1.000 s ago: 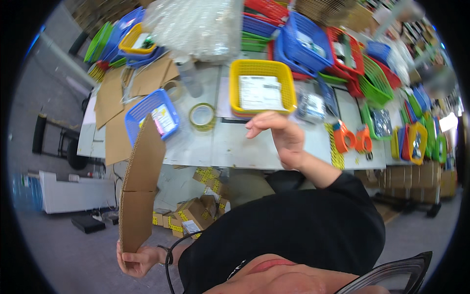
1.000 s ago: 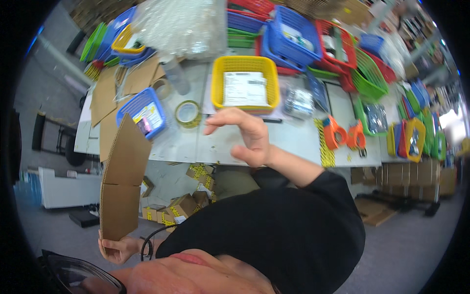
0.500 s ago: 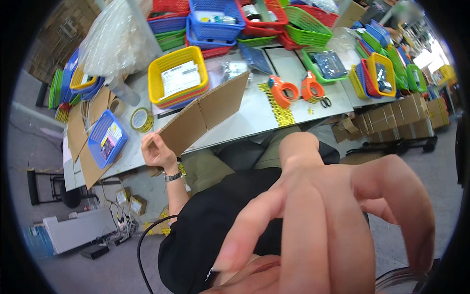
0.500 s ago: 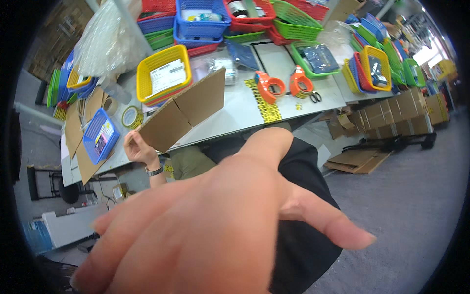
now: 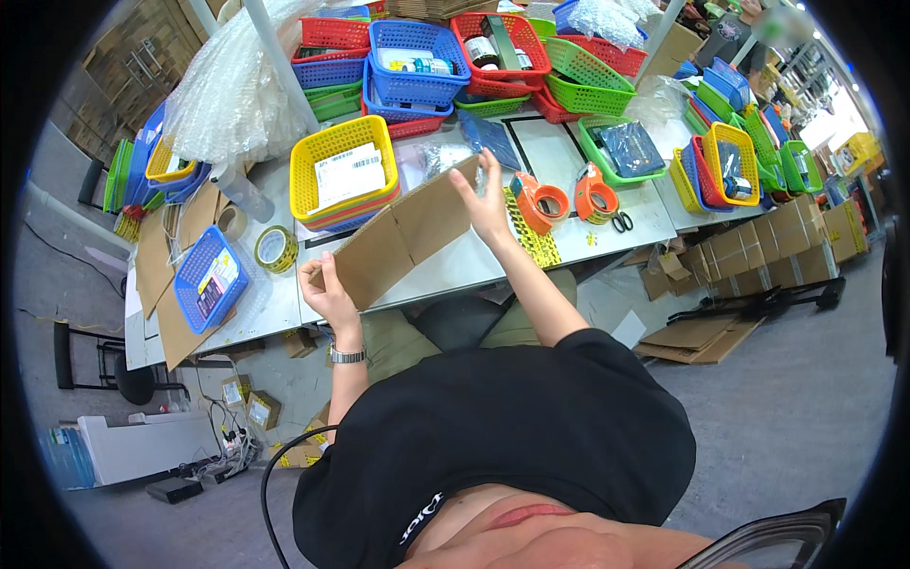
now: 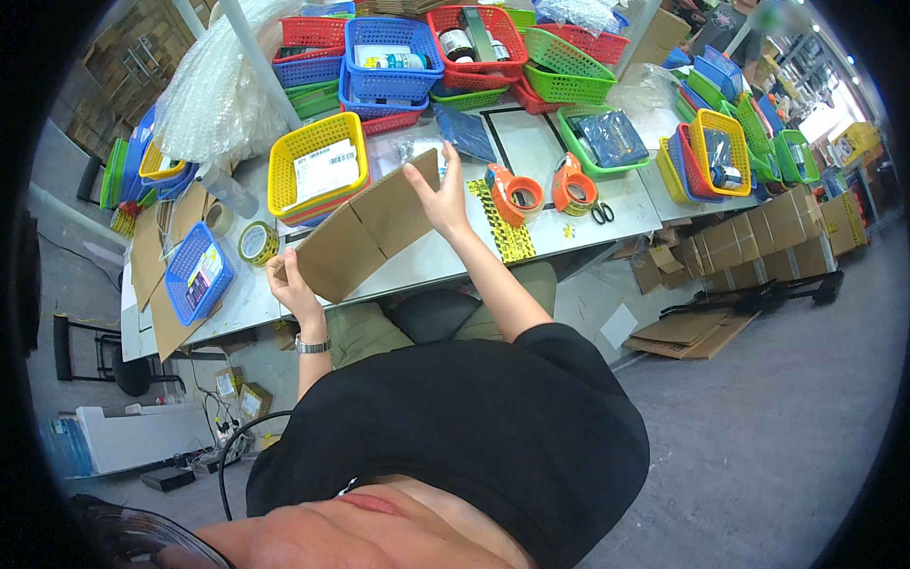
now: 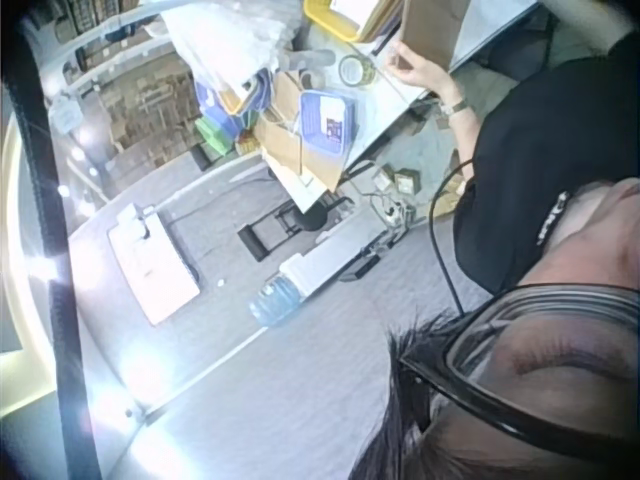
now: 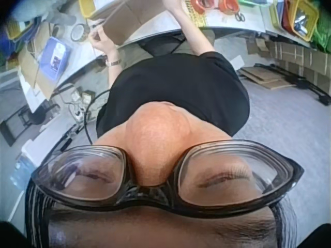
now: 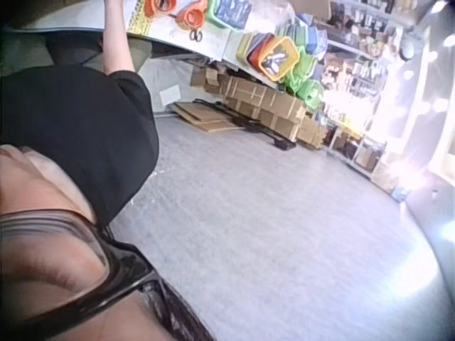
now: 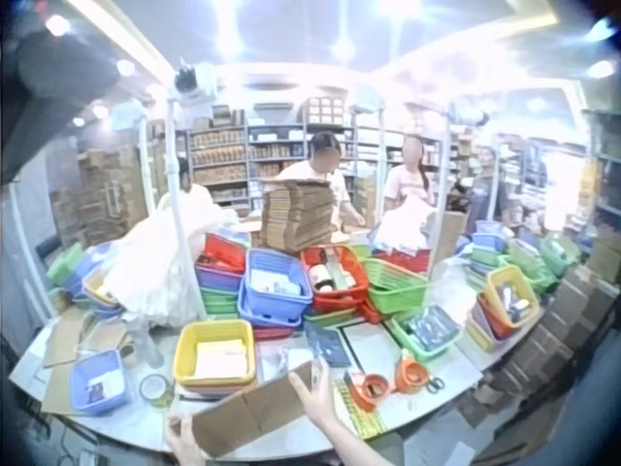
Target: The person affixes a shipping label to a small cardboard box and seals it with tape. They then wrap two cylindrical items in bubble wrap, secure the bundle with tape, and place it into a larger box, which is also taped shut.
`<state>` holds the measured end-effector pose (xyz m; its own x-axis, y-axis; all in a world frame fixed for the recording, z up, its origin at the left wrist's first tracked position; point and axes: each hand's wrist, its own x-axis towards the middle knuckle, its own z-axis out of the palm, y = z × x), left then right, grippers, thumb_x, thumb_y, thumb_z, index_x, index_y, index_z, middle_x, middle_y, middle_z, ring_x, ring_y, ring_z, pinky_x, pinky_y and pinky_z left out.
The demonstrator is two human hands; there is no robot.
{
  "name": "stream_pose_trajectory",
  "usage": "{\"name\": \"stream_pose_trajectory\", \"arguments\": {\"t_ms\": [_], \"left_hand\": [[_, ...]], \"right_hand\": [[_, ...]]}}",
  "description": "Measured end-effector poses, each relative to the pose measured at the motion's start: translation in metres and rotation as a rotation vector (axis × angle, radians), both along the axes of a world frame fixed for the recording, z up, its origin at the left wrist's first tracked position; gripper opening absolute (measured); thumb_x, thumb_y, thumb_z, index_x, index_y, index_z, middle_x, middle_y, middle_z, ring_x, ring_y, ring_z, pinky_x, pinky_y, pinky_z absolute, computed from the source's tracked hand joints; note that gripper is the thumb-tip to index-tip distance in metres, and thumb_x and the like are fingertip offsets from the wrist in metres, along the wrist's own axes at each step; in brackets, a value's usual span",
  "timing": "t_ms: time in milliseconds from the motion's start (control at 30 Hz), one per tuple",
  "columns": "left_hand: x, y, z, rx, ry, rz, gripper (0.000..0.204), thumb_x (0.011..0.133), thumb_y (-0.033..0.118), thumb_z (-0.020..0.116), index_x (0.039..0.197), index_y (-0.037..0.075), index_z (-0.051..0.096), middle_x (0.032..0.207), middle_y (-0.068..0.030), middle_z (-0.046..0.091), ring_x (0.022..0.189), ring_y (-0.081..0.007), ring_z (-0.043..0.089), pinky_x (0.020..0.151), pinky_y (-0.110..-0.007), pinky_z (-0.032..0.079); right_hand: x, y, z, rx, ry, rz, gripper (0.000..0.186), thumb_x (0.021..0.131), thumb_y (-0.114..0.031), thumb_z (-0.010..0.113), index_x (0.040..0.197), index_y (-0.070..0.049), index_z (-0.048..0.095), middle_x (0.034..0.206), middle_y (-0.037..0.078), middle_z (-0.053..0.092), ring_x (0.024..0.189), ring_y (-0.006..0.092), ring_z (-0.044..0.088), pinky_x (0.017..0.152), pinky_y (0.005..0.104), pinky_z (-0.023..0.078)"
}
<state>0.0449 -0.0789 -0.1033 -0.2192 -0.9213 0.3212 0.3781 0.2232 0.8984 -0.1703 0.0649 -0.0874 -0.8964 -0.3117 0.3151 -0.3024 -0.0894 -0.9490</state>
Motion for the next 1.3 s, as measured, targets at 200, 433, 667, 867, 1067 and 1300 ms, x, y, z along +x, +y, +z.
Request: {"name": "stream_pose_trajectory", "arguments": {"t_ms": [200,433,667,867,1067,1300], "left_hand": [[-0.009,0.004,0.012,0.07,0.042,0.043,0.012,0.092,0.008,0.064,0.1,0.003,0.056,0.092,-0.0057,0.064,0.085,-0.0094,0.058,0.077,-0.024,0.047],[-0.019,0.022,0.028,-0.02,-0.235,-0.22,0.027,0.096,0.023,0.06,0.111,0.0,0.059,0.111,-0.0107,0.062,0.104,-0.0171,0.057,0.094,-0.032,0.044],[-0.047,0.06,0.025,-0.555,-0.192,-0.516,0.07,0.091,0.026,0.064,0.146,-0.001,0.032,0.152,-0.0214,0.033,0.14,-0.0325,0.034,0.114,-0.042,0.028],[-0.044,0.04,0.004,-0.98,-0.205,-0.484,0.061,0.081,0.031,0.074,0.131,0.001,0.057,0.138,-0.0192,0.053,0.135,-0.0315,0.044,0.113,-0.049,0.03],[-0.063,0.034,0.013,-1.091,-0.478,-0.76,0.053,0.083,0.036,0.068,0.128,0.01,0.061,0.138,-0.0099,0.055,0.134,-0.0267,0.045,0.115,-0.051,0.026],[-0.068,0.037,-0.001,-0.955,-0.392,-0.661,0.029,0.082,0.026,0.071,0.104,0.008,0.07,0.119,-0.011,0.065,0.121,-0.0271,0.056,0.109,-0.05,0.034]], "right_hand": [[-0.009,-0.017,-0.02,-0.046,0.085,0.042,0.064,0.084,-0.035,0.074,0.122,0.001,0.039,0.114,0.016,0.048,0.103,0.0248,0.051,0.096,0.0379,0.041],[0.03,0.058,0.022,0.115,0.098,0.463,0.068,0.083,-0.014,0.062,0.139,0.0,0.025,0.126,0.017,0.043,0.127,0.0249,0.039,0.11,0.0365,0.029],[-0.002,0.066,0.024,-0.023,-0.096,0.353,0.06,0.085,-0.012,0.045,0.142,-0.001,0.034,0.133,0.016,0.045,0.127,0.0231,0.042,0.108,0.0327,0.031],[-0.04,0.055,0.025,0.068,-0.106,0.329,0.083,0.083,-0.015,0.075,0.147,0.0,0.026,0.131,0.013,0.05,0.117,0.0185,0.052,0.099,0.03,0.041],[-0.025,0.024,0.0,0.299,0.09,0.282,0.114,0.074,-0.054,0.078,0.15,-0.001,0.012,0.149,0.027,0.027,0.139,0.0371,0.029,0.114,0.0439,0.025],[-0.048,0.051,-0.03,0.232,-0.069,0.583,0.1,0.077,-0.037,0.082,0.15,-0.006,0.02,0.146,0.016,0.037,0.135,0.0282,0.037,0.111,0.0406,0.031]]}}
